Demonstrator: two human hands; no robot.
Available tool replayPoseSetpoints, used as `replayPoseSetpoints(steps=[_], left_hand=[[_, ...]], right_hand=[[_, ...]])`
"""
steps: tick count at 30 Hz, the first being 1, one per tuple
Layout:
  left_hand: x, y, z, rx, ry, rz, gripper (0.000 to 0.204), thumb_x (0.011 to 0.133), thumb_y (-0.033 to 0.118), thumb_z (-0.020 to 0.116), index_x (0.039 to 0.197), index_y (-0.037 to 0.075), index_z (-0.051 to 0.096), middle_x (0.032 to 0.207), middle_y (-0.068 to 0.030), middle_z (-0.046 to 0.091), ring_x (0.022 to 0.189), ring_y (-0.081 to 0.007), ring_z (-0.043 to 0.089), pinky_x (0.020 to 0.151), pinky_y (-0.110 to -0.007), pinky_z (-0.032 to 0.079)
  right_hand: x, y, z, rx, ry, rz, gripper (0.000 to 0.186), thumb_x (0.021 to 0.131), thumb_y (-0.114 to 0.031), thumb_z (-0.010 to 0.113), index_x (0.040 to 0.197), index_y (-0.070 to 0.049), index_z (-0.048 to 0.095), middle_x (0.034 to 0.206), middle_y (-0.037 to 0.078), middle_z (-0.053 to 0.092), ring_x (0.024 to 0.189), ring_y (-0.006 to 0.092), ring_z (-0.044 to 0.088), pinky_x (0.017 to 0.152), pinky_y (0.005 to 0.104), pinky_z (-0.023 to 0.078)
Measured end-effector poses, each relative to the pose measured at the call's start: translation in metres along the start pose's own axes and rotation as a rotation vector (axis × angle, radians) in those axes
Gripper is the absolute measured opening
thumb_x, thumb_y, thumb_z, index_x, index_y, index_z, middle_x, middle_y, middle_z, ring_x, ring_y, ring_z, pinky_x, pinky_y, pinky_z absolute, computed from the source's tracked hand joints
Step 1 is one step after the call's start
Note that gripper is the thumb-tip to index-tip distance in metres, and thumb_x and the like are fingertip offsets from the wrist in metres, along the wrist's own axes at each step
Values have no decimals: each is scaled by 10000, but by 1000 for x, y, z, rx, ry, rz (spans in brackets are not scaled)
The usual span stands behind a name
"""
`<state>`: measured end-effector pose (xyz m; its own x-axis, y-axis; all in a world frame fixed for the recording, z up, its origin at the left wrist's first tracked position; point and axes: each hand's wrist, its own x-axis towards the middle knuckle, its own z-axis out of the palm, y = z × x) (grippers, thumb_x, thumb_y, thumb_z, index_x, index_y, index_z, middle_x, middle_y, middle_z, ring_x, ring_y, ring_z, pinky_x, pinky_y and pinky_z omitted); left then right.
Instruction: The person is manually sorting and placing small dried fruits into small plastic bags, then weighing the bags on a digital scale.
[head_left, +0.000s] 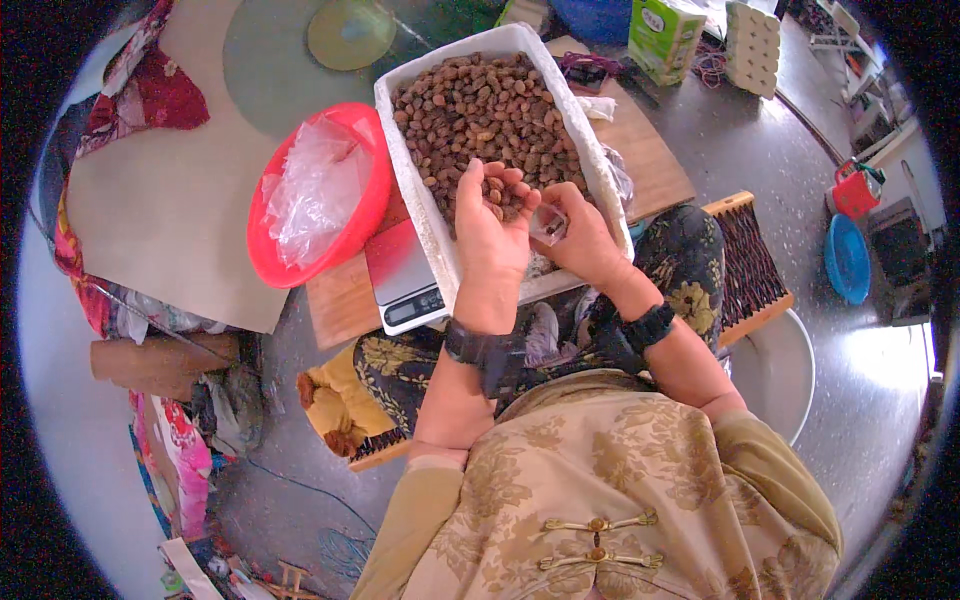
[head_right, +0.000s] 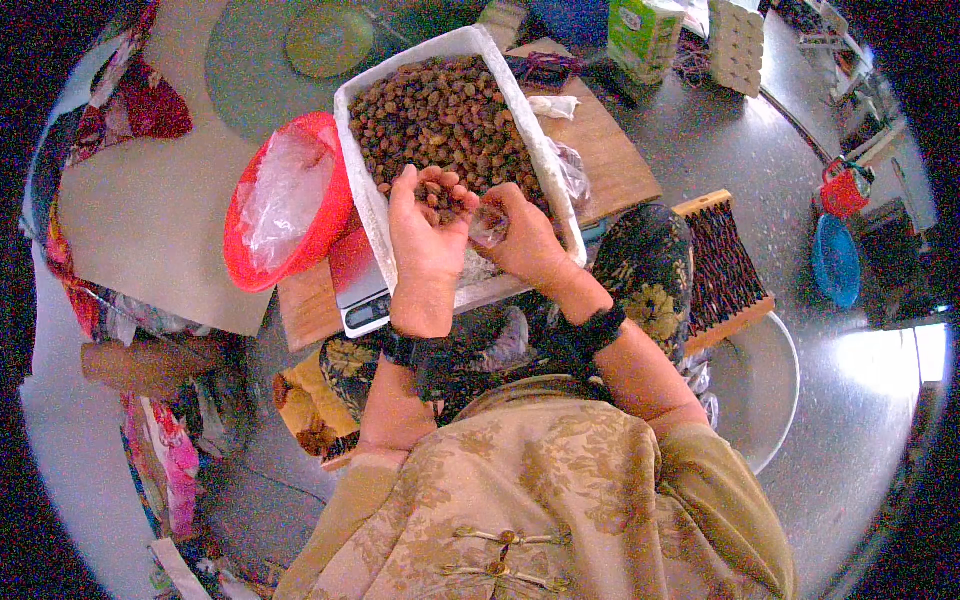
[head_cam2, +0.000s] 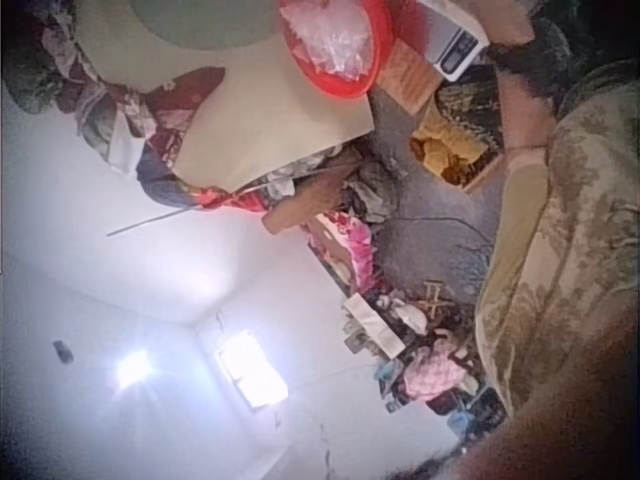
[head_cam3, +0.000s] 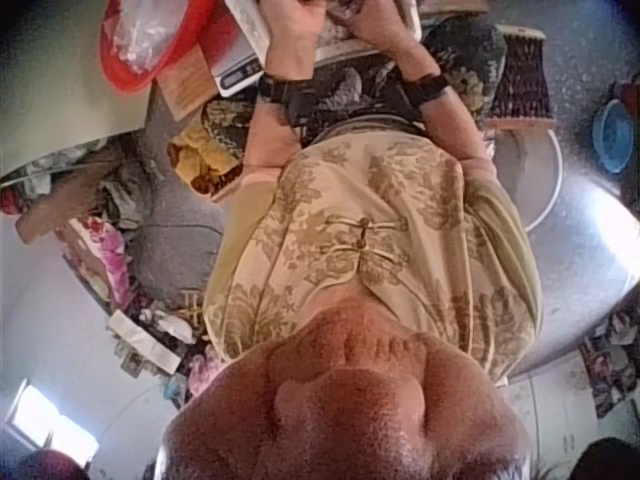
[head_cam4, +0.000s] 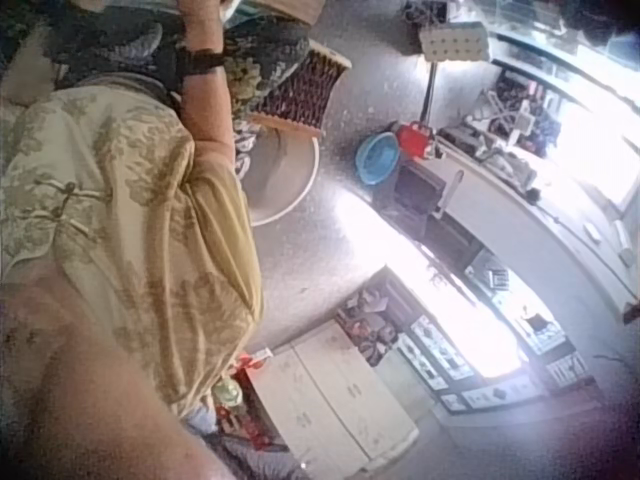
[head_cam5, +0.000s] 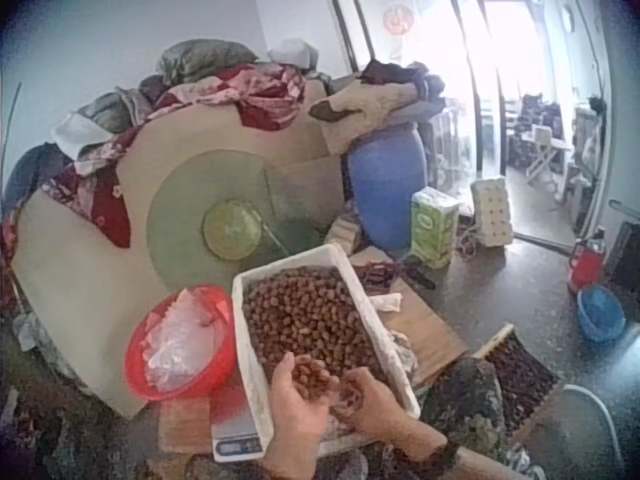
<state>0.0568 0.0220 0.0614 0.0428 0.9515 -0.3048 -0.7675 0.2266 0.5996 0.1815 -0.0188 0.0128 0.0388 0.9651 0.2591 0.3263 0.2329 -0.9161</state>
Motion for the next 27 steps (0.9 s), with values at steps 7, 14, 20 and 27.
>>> replayPoseSetpoints(steps=[7, 14, 20, 27], left_hand=[[2, -12, 0, 90, -72, 93, 303, 961, 358, 573, 888, 69, 623, 801, -87, 635, 734, -236, 595, 750, -393, 508], [3, -17, -2, 129, -162, 153, 347, 981, 391, 545, 913, 58, 618, 812, -79, 636, 753, -229, 585, 751, -377, 488], [1, -17, -3, 197, -207, 182, 385, 1013, 398, 485, 916, 50, 619, 812, -83, 639, 787, -230, 604, 768, -377, 485], [-1, -19, -2, 155, -264, 180, 385, 1019, 385, 481, 914, 42, 622, 818, -92, 647, 813, -240, 622, 806, -389, 502]], right_hand=[[0, 4, 1, -40, 19, -2, 527, 755, -192, 823, 1145, -49, 498, 1047, 212, 664, 1018, 386, 658, 844, 436, 527], [0, 9, 2, -5, 17, 14, 542, 749, -181, 821, 1162, -52, 495, 1035, 201, 660, 1002, 378, 659, 836, 436, 526], [0, 9, 2, -22, 24, -7, 529, 751, -176, 812, 1157, -47, 499, 1038, 204, 656, 991, 378, 658, 825, 431, 524], [0, 13, 3, -7, 50, -30, 517, 751, -166, 812, 1142, -34, 500, 1027, 207, 652, 977, 355, 661, 813, 412, 522]])
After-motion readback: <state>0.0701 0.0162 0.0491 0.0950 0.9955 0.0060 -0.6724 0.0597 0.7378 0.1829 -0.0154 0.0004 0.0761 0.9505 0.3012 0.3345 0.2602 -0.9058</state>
